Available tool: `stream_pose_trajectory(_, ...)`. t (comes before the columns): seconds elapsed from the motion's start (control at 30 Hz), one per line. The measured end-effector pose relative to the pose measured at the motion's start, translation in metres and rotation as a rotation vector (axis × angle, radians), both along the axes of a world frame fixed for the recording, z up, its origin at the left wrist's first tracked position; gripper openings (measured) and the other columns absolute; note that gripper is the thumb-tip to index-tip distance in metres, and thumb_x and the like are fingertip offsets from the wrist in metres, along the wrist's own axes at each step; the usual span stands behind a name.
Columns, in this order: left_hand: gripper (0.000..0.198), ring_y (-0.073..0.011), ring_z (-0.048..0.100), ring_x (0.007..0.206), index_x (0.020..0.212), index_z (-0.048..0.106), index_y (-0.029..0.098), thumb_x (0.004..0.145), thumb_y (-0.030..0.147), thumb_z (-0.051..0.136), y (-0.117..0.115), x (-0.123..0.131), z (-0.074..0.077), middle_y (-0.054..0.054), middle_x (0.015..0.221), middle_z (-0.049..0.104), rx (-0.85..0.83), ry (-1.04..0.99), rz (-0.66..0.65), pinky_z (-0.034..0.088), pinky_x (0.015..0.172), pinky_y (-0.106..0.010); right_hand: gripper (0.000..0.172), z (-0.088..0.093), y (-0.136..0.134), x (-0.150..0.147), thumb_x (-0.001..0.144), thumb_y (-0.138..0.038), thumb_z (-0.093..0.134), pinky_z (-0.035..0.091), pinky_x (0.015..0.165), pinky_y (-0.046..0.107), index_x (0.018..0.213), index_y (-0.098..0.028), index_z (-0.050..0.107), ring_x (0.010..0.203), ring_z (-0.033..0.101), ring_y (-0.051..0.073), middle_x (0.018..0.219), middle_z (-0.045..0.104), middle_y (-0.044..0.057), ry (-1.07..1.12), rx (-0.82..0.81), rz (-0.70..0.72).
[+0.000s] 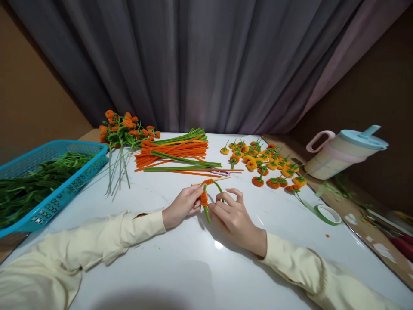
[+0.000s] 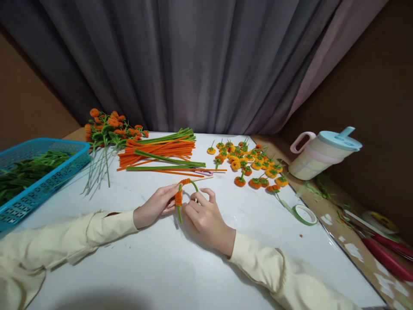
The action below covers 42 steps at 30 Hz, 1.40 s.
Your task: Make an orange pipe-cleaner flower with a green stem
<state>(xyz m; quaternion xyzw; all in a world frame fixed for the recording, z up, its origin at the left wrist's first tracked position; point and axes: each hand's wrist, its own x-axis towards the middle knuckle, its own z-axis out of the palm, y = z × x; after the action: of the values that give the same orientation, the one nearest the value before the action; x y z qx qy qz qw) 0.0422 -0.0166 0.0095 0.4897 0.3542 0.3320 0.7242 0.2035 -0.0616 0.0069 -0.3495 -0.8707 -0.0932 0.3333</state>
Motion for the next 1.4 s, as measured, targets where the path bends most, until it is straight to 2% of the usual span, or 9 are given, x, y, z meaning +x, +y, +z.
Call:
stream_pose_trajectory(0.1,0.04,-0.0026,0.021,0.039,0.071,0.044,0.017,0.075,0.055,0.057,-0.002,0.002,0.001,0.01,0.049,0.028,-0.021,-0.006,0.041,0.016,0.036,-0.015,0.015,0.001,0.001,-0.001,0.089,-0.011,0.044,0.032,0.086,0.039,0.08,-0.016,0.055,0.075,0.053,0.016,0.06,0.058,0.0,0.029,-0.01,-0.013)
stream_pose_trajectory(0.2,0.043,-0.0025,0.018,0.041,0.075,0.046,0.016,0.072,0.057,0.059,-0.002,0.001,0.003,0.01,0.052,0.028,-0.055,-0.006,0.043,0.014,0.037,-0.016,0.008,0.005,0.003,0.001,0.088,-0.016,0.05,0.035,0.083,0.038,0.093,-0.016,0.056,0.082,0.054,0.018,0.077,0.065,0.003,0.089,-0.008,-0.023)
stream_pose_trajectory(0.3,0.044,-0.0026,0.017,0.042,0.078,0.049,0.016,0.071,0.058,0.06,-0.001,0.0,0.005,0.01,0.052,0.028,-0.074,0.042,-0.04,0.011,0.038,-0.017,0.021,0.007,0.007,0.005,0.088,-0.015,0.051,0.038,0.081,0.037,0.108,-0.015,0.053,0.096,0.053,0.022,0.098,0.065,0.009,0.127,0.032,-0.06)
stream_pose_trajectory(0.37,0.044,-0.0028,0.018,0.042,0.074,0.048,0.016,0.069,0.058,0.06,-0.002,-0.001,0.007,0.01,0.05,0.027,-0.073,0.083,-0.103,0.011,0.039,-0.017,0.022,0.005,0.01,0.009,0.088,-0.011,0.048,0.039,0.08,0.037,0.11,-0.014,0.053,0.1,0.051,0.023,0.102,0.064,0.011,0.075,0.08,-0.064)
stream_pose_trajectory(0.53,0.04,-0.0053,0.024,0.045,0.073,0.047,0.016,0.077,0.055,0.052,-0.004,-0.001,0.007,0.008,0.052,0.031,-0.024,0.167,-0.131,0.02,0.042,-0.019,0.021,0.0,0.012,0.012,0.089,-0.007,0.041,0.037,0.081,0.038,0.102,-0.013,0.056,0.096,0.052,0.023,0.098,0.065,0.01,-0.14,0.185,-0.019)
stream_pose_trajectory(0.7,0.037,-0.0105,0.042,0.063,0.072,0.049,0.016,0.085,0.051,0.043,-0.005,-0.002,0.003,0.001,0.067,0.048,0.264,0.158,-0.125,0.035,0.059,-0.022,0.022,0.003,0.012,0.011,0.091,-0.008,0.037,0.036,0.078,0.035,0.091,-0.013,0.058,0.086,0.052,0.019,0.083,0.064,0.008,-0.237,0.224,-0.028)
stream_pose_trajectory(0.93,0.037,-0.0084,0.033,0.046,0.067,0.038,0.019,0.087,0.051,0.038,-0.008,-0.006,0.003,0.007,0.052,0.034,0.34,0.375,-0.189,0.028,0.047,-0.022,0.024,0.004,0.01,0.011,0.088,-0.004,0.035,0.034,0.074,0.034,0.085,-0.014,0.056,0.075,0.05,0.018,0.068,0.058,0.004,-0.232,0.192,-0.022)
stream_pose_trajectory(1.23,0.035,-0.009,0.032,0.053,0.061,0.035,0.019,0.089,0.039,0.037,-0.002,-0.014,0.013,0.006,0.055,0.034,0.645,0.464,-0.214,0.026,0.052,-0.022,0.018,0.001,0.014,0.019,0.079,-0.002,0.042,0.031,0.071,0.033,0.074,-0.016,0.053,0.065,0.046,0.015,0.063,0.058,0.002,-0.05,0.103,-0.122)
stream_pose_trajectory(1.4,0.036,-0.0093,0.034,0.053,0.061,0.038,0.019,0.089,0.042,0.038,0.001,-0.016,0.011,0.005,0.055,0.035,0.561,0.407,-0.242,0.029,0.052,-0.022,0.02,0.003,0.017,0.023,0.081,-0.004,0.041,0.03,0.068,0.032,0.07,-0.017,0.052,0.06,0.044,0.014,0.058,0.054,0.0,0.04,0.039,-0.149)
